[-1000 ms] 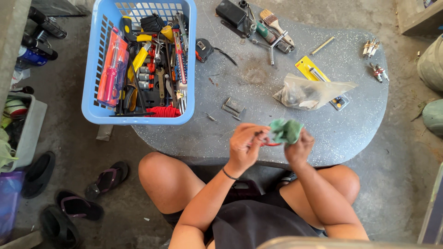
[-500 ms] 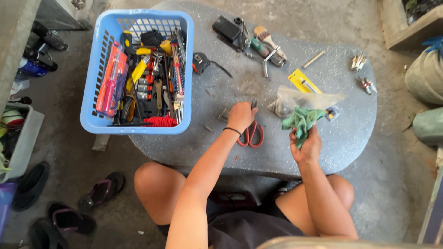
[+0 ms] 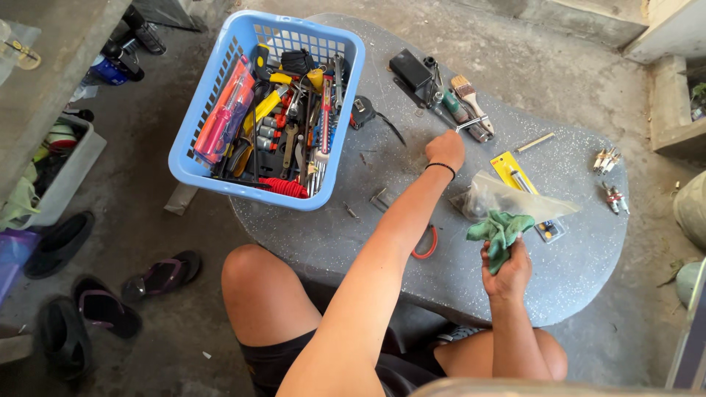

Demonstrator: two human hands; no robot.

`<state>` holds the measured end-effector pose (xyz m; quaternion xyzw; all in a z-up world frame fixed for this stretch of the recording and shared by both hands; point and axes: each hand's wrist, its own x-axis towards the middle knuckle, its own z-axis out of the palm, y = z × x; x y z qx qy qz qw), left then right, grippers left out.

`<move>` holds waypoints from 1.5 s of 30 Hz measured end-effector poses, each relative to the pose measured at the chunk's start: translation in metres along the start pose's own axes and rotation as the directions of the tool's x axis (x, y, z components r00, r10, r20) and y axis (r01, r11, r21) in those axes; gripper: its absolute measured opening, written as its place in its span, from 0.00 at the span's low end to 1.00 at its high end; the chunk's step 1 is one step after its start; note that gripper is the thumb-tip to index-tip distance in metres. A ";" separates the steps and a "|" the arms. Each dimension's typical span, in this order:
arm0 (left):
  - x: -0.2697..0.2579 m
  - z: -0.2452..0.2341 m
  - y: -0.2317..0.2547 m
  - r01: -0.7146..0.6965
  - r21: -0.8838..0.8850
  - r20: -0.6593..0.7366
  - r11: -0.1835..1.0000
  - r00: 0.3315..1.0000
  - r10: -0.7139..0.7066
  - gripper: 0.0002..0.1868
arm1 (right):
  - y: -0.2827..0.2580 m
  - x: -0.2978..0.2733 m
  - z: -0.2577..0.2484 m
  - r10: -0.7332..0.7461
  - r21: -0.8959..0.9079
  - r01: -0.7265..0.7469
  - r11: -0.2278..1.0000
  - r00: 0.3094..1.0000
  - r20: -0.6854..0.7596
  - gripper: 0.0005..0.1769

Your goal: The person manipulates small metal and plastic components by hand, uses pliers to work on a wire, and inserts a metal piece into a yellow plastic connector.

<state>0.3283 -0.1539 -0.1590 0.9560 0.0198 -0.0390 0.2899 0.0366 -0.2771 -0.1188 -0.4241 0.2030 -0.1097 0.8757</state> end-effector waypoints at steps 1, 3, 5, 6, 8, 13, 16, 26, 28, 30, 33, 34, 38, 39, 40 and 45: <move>-0.001 0.000 -0.002 -0.026 0.029 0.012 0.999 1.000 0.026 0.15 | -0.002 0.001 0.001 0.010 -0.013 -0.010 1.000 1.000 0.002 0.20; -0.002 -0.007 -0.010 -0.044 0.041 0.051 0.998 0.998 0.042 0.16 | -0.004 -0.002 0.007 0.039 0.005 -0.039 0.999 0.999 0.017 0.23; -0.006 -0.021 -0.021 -0.030 0.009 0.104 1.000 0.994 0.029 0.16 | -0.009 -0.005 0.018 0.070 0.068 -0.073 0.995 0.997 0.043 0.28; -0.011 -0.030 -0.025 -0.026 -0.044 0.078 0.999 0.996 0.030 0.17 | -0.011 -0.009 0.023 0.080 0.091 -0.087 0.992 0.994 0.073 0.32; -0.033 -0.048 -0.031 -0.026 -0.153 0.030 0.988 0.999 0.031 0.20 | -0.016 -0.015 0.034 0.093 0.135 -0.111 0.985 0.987 0.133 0.40; -0.143 -0.118 -0.062 -0.291 -0.383 -0.050 0.877 0.954 0.295 0.14 | -0.007 -0.019 0.045 0.060 -0.128 -0.033 0.991 0.976 0.210 0.33; -0.221 -0.144 -0.090 -0.394 -0.558 -0.048 0.731 0.894 0.445 0.08 | 0.012 -0.019 0.043 0.110 -0.137 -0.077 0.988 0.960 0.256 0.27; -0.298 -0.199 -0.090 -0.694 -0.128 0.167 0.708 0.689 0.706 0.19 | 0.091 -0.013 -0.004 0.190 -0.191 -0.140 0.972 0.942 0.277 0.12; -0.264 -0.226 -0.102 -0.730 -0.130 -0.115 0.671 0.683 0.721 0.14 | 0.069 -0.012 0.006 0.173 -0.209 -0.126 0.970 0.958 0.228 0.12; -0.189 -0.259 -0.134 -0.607 -0.072 -0.296 0.791 0.771 0.564 0.06 | 0.048 -0.013 0.022 0.139 -0.201 -0.093 0.975 0.964 0.226 0.12; -0.069 -0.305 -0.204 -0.295 0.060 -0.368 0.954 0.881 0.296 0.08 | 0.033 -0.018 0.035 0.102 -0.191 -0.056 0.980 0.965 0.240 0.14; -0.038 -0.308 -0.225 -0.210 0.134 -0.399 0.969 0.883 0.246 0.12 | 0.032 -0.018 0.036 0.101 -0.194 -0.055 0.979 0.967 0.235 0.14; 0.032 -0.275 -0.277 0.047 0.221 -0.349 0.974 0.937 0.034 0.12 | 0.041 -0.009 0.026 0.085 -0.211 -0.033 0.977 0.966 0.243 0.15; 0.040 -0.265 -0.284 0.094 0.224 -0.347 0.970 0.938 -0.011 0.12 | 0.044 -0.008 0.023 0.087 -0.219 -0.036 0.975 0.969 0.230 0.15; 0.045 -0.254 -0.290 0.141 0.225 -0.345 0.964 0.937 -0.057 0.13 | 0.046 -0.007 0.021 0.090 -0.229 -0.039 0.973 0.972 0.217 0.15; 0.066 -0.227 -0.307 0.285 0.215 -0.313 0.934 0.926 -0.210 0.14 | 0.051 0.004 0.014 0.120 -0.225 -0.082 0.971 0.979 0.164 0.15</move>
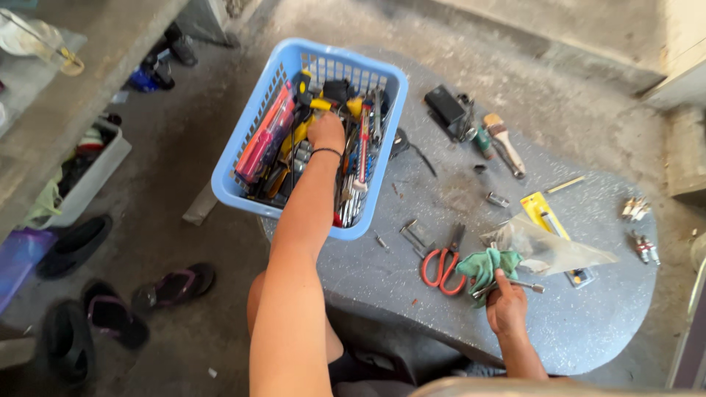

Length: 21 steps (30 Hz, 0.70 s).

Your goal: The person manipulates small metal and plastic components by hand, uses pliers to work on a wire, and inserts a metal piece into a yellow plastic connector.

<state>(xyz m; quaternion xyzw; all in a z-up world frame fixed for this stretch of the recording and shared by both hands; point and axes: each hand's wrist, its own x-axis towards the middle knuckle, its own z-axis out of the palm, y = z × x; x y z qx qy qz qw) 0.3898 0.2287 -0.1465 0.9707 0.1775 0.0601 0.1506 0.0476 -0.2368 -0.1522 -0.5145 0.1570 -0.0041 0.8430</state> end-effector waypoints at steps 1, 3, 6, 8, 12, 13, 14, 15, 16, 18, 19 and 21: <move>0.003 0.003 0.001 0.005 0.040 0.017 0.999 1.000 -0.006 0.14 | 0.001 0.004 -0.002 0.001 0.004 -0.001 1.000 1.000 -0.005 0.15; 0.003 0.012 0.000 -0.020 0.145 0.019 0.989 1.000 0.017 0.14 | 0.004 0.005 -0.006 0.014 0.006 -0.014 1.000 1.000 -0.013 0.15; 0.001 0.018 -0.002 -0.084 0.291 -0.034 0.953 0.995 0.098 0.13 | 0.002 0.003 -0.008 0.037 0.005 -0.037 0.999 0.999 -0.023 0.15; -0.001 0.016 -0.004 -0.096 0.331 -0.094 0.939 0.986 0.134 0.13 | 0.002 0.001 -0.008 0.036 0.014 -0.036 0.999 0.999 -0.030 0.15; 0.003 -0.013 -0.007 -0.157 0.293 -0.032 0.943 0.984 0.174 0.14 | 0.001 0.002 -0.008 0.035 0.003 -0.035 0.999 0.999 -0.026 0.15; 0.004 -0.022 -0.009 -0.168 0.302 -0.001 0.938 0.984 0.176 0.14 | 0.002 0.001 -0.009 0.036 0.002 -0.036 0.999 0.999 -0.029 0.15; 0.005 -0.028 -0.009 -0.179 0.311 0.031 0.933 0.984 0.178 0.14 | 0.002 0.001 -0.010 0.037 0.001 -0.037 0.999 0.999 -0.033 0.15; 0.004 -0.030 -0.007 -0.167 0.330 -0.012 0.929 0.983 0.181 0.14 | 0.003 0.000 -0.011 0.034 0.000 -0.034 0.999 0.999 -0.026 0.15; 0.004 -0.029 -0.003 -0.155 0.348 -0.056 0.925 0.981 0.185 0.14 | 0.003 0.001 -0.012 0.030 -0.001 -0.030 1.000 0.999 -0.020 0.15; 0.006 -0.025 0.000 -0.130 0.380 -0.119 0.916 0.975 0.188 0.13 | 0.004 -0.001 -0.012 0.025 0.001 -0.025 1.000 1.000 -0.009 0.15; 0.008 -0.023 0.001 -0.118 0.393 -0.140 0.912 0.973 0.186 0.12 | 0.003 -0.001 -0.011 0.024 0.005 -0.024 1.000 1.000 -0.004 0.15; 0.011 -0.020 -0.001 -0.103 0.364 -0.172 0.926 0.969 0.175 0.12 | -0.001 -0.002 -0.007 0.025 0.012 -0.024 1.000 1.000 -0.008 0.15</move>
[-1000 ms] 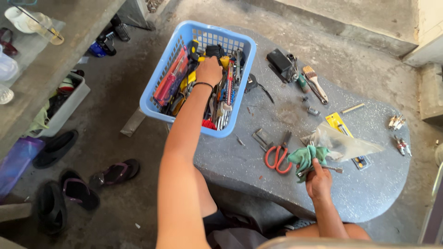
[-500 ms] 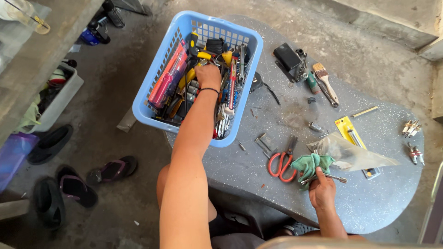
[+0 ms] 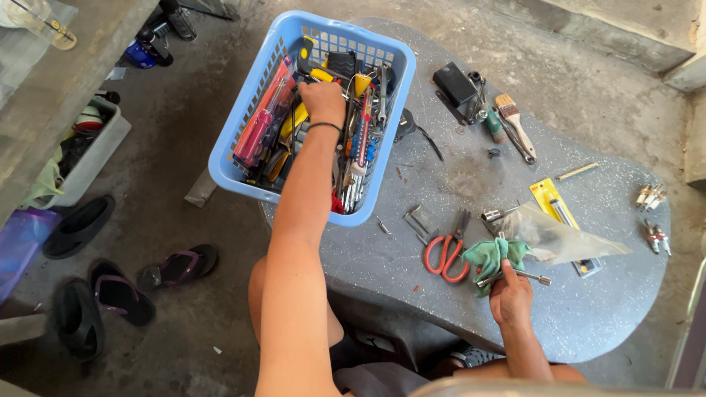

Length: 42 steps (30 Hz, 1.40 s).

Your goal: The person manipulates small metal and plastic components by hand, uses pliers to work on a wire, and inserts a metal piece into a yellow plastic connector.

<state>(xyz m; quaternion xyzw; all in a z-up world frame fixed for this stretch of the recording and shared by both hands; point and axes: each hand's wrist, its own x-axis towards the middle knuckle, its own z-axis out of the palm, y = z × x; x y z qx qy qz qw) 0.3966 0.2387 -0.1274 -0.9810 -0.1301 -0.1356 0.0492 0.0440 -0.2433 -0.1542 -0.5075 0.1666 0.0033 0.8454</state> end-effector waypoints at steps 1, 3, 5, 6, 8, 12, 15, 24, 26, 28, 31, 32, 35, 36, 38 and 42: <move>0.002 0.001 -0.007 0.013 -0.044 -0.007 0.999 1.000 -0.013 0.12 | -0.003 -0.003 0.002 0.003 0.003 -0.003 1.000 1.000 -0.010 0.15; 0.009 0.001 -0.027 0.001 -0.103 -0.005 0.995 1.000 -0.002 0.12 | -0.005 -0.004 0.006 0.001 0.009 -0.001 1.000 1.000 -0.024 0.16; 0.010 -0.002 -0.049 -0.042 -0.139 0.018 0.989 0.999 0.045 0.13 | -0.007 -0.005 0.008 -0.002 0.004 0.002 1.000 0.999 -0.035 0.16; 0.008 -0.004 -0.055 -0.076 -0.076 -0.027 0.994 0.997 0.074 0.13 | -0.008 -0.005 0.008 0.003 0.006 -0.003 1.000 0.999 -0.035 0.16; 0.002 -0.015 -0.063 -0.132 0.054 -0.109 0.990 0.984 0.137 0.13 | -0.007 -0.005 0.008 0.014 0.008 -0.014 1.000 0.999 -0.035 0.16; 0.000 -0.054 -0.052 -0.143 0.205 -0.041 0.968 0.987 0.155 0.13 | -0.006 -0.005 0.006 0.026 0.010 -0.025 1.000 0.999 -0.043 0.16; 0.004 -0.082 -0.037 -0.212 0.323 0.121 0.922 0.976 0.182 0.13 | -0.006 -0.005 0.005 0.024 0.007 -0.024 1.000 0.999 -0.041 0.16; 0.054 -0.115 -0.047 -0.330 0.122 0.489 0.936 0.841 0.232 0.17 | 0.003 0.003 -0.002 0.046 0.018 -0.046 0.999 0.998 -0.050 0.15; 0.066 -0.128 -0.062 -0.238 -0.011 0.568 0.971 0.798 0.202 0.23 | 0.007 0.007 -0.005 0.045 0.014 -0.044 0.999 0.998 -0.050 0.15; 0.059 -0.142 -0.074 -0.285 0.031 0.503 0.958 0.833 0.232 0.19 | 0.007 0.006 -0.007 0.048 0.001 -0.048 0.999 0.997 -0.056 0.15; 0.029 -0.173 -0.087 -0.344 0.059 0.347 0.937 0.887 0.304 0.12 | 0.003 0.008 -0.005 0.061 -0.003 -0.062 0.998 0.996 -0.070 0.15; 0.015 -0.186 -0.092 -0.363 0.064 0.290 0.929 0.898 0.331 0.10 | 0.004 0.006 -0.005 0.073 -0.002 -0.073 0.997 0.994 -0.078 0.15; -0.025 -0.241 -0.103 -0.454 0.058 0.193 0.889 0.879 0.436 0.08 | 0.006 0.008 -0.004 0.081 0.007 -0.081 0.997 0.994 -0.077 0.14; -0.043 -0.262 -0.110 -0.488 0.031 0.144 0.872 0.866 0.479 0.09 | 0.007 0.008 -0.004 0.074 0.005 -0.074 0.997 0.995 -0.065 0.14; -0.078 -0.306 -0.124 -0.561 0.027 -0.057 0.827 0.825 0.562 0.05 | 0.007 0.010 -0.005 0.057 0.000 -0.057 0.998 0.998 -0.041 0.14; -0.145 -0.368 -0.130 -0.660 0.002 -0.333 0.751 0.707 0.623 0.05 | 0.006 0.011 -0.005 0.084 -0.010 -0.084 0.996 0.996 -0.018 0.13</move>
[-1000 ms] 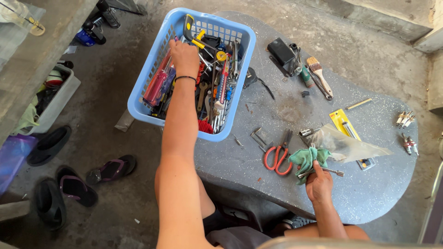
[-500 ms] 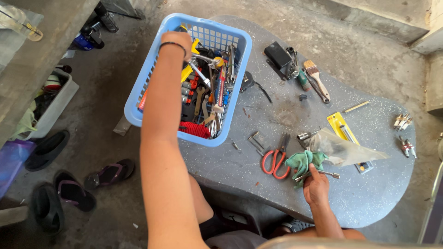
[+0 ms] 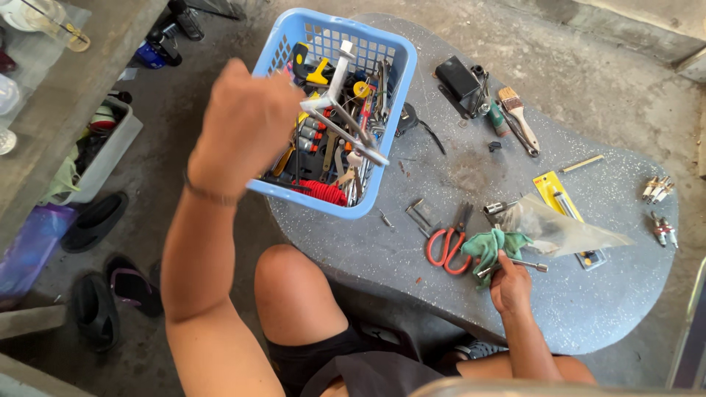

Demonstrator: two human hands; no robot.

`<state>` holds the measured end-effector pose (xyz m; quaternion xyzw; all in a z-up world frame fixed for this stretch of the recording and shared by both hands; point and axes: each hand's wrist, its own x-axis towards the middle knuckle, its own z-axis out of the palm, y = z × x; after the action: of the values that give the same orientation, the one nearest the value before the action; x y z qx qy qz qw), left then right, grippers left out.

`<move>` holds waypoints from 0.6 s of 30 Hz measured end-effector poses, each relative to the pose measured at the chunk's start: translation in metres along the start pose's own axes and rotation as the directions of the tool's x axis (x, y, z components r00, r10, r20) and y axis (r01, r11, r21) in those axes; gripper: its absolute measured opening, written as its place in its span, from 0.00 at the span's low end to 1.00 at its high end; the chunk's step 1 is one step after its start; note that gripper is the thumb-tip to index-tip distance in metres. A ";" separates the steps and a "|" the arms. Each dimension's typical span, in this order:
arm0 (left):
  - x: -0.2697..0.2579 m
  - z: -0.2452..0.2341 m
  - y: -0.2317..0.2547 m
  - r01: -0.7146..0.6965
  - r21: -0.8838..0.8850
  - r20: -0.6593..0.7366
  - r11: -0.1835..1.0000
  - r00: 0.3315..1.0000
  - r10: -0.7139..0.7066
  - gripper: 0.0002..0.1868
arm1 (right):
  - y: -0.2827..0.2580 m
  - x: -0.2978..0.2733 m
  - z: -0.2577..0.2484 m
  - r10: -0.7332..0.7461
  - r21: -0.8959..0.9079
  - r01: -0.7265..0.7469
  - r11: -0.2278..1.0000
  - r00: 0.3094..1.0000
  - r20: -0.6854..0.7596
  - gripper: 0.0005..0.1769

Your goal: The person manipulates small metal and plastic components by hand, uses pliers to work on a wire, and inserts a metal piece into a yellow plastic connector.

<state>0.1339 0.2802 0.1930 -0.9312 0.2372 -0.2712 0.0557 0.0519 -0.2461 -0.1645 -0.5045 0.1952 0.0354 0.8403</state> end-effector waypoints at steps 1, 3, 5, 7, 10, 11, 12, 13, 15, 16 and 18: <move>-0.009 -0.011 0.014 -0.031 -0.059 -0.056 0.998 0.998 0.028 0.04 | -0.001 0.000 0.000 0.003 -0.007 -0.003 1.000 1.000 0.010 0.14; -0.017 -0.016 0.049 -0.130 -0.126 -0.165 0.983 0.980 0.109 0.01 | 0.001 0.002 0.001 0.014 -0.017 -0.014 1.000 1.000 0.005 0.14; -0.033 -0.015 0.096 -0.118 -0.326 -0.253 0.938 0.967 0.034 0.06 | 0.003 0.005 -0.001 0.030 -0.029 -0.031 0.999 0.999 -0.028 0.14; -0.043 -0.007 0.140 -0.154 -0.310 -0.194 0.938 0.976 0.097 0.06 | 0.005 0.010 -0.004 0.033 -0.142 -0.036 0.989 0.999 -0.019 0.14; -0.052 0.015 0.194 -0.184 -0.415 -0.229 0.891 0.969 0.093 0.14 | 0.006 0.014 -0.009 0.008 -0.350 -0.016 0.937 1.000 -0.026 0.13; -0.055 0.025 0.208 -0.176 -0.458 -0.221 0.871 0.972 0.080 0.15 | 0.005 0.015 -0.009 -0.007 -0.423 -0.007 0.906 1.000 -0.030 0.13; -0.057 0.036 0.219 -0.169 -0.500 -0.212 0.850 0.975 0.069 0.15 | 0.005 0.016 -0.010 -0.033 -0.496 0.023 0.868 0.999 -0.012 0.13; -0.057 0.050 0.227 -0.165 -0.487 -0.219 0.858 0.974 0.063 0.14 | 0.005 0.019 -0.009 -0.059 -0.564 0.053 0.824 0.998 0.009 0.13; -0.059 0.077 0.240 -0.155 -0.466 -0.225 0.871 0.973 0.053 0.13 | 0.004 0.019 -0.011 -0.073 -0.652 0.083 0.754 0.996 0.042 0.15; -0.060 0.090 0.244 -0.144 -0.433 -0.234 0.890 0.971 0.043 0.13 | 0.002 0.019 -0.013 -0.064 -0.676 0.083 0.733 0.997 0.053 0.18; -0.059 0.114 0.246 -0.120 -0.364 -0.253 0.923 0.967 0.026 0.12 | -0.002 0.017 -0.014 -0.147 -0.836 0.164 0.523 0.984 0.101 0.22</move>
<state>0.0495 0.0883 0.0104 -0.8746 0.3248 -0.3301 -0.1435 0.0640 -0.2614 -0.1742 -0.8608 0.1011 0.0541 0.4959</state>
